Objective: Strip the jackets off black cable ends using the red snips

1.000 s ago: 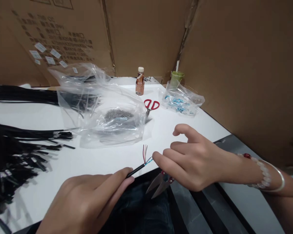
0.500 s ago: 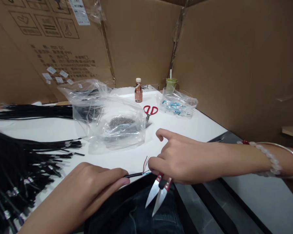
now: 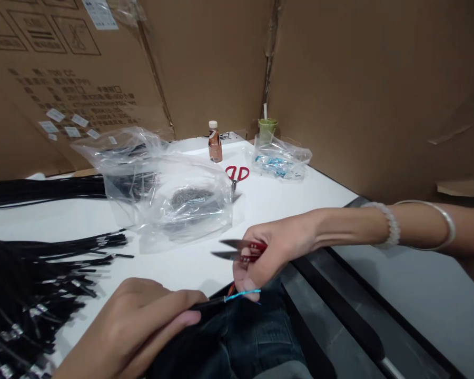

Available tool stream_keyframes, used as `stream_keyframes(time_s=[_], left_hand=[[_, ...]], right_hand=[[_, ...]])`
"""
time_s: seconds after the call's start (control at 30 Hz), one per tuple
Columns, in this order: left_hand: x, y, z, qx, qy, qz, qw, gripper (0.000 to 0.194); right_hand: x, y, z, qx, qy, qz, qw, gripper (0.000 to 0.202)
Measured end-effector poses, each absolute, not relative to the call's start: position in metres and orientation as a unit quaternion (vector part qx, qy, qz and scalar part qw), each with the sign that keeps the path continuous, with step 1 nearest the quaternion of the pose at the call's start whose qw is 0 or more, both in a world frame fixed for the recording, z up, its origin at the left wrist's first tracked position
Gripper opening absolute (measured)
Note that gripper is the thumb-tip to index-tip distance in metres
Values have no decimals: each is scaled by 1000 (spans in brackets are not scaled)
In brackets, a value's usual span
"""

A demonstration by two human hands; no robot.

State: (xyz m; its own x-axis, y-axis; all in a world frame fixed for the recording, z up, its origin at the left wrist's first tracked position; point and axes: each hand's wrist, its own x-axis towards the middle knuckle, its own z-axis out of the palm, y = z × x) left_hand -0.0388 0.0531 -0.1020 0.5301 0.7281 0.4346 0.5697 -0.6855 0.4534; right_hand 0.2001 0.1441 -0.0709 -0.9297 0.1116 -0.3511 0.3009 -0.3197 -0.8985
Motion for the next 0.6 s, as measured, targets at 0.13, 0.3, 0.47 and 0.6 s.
stream_keyframes(time_s=[0.13,0.3,0.47,0.6], left_hand=[[-42,61,-99,856,341,348,173,18],[-41,64,-119,781,362,398,318,32],[-36,59,-125,751,396,395,351,36],[-28,51,-112,786,439,413,138,22]], right_hand=[[193,146,-85,100,476,-874,-4,5],[177,146,-92,77,467,-872,-127,21],[172,147,-86,80,595,-767,-226,16],[178,142,-74,134,719,-604,-317,8]])
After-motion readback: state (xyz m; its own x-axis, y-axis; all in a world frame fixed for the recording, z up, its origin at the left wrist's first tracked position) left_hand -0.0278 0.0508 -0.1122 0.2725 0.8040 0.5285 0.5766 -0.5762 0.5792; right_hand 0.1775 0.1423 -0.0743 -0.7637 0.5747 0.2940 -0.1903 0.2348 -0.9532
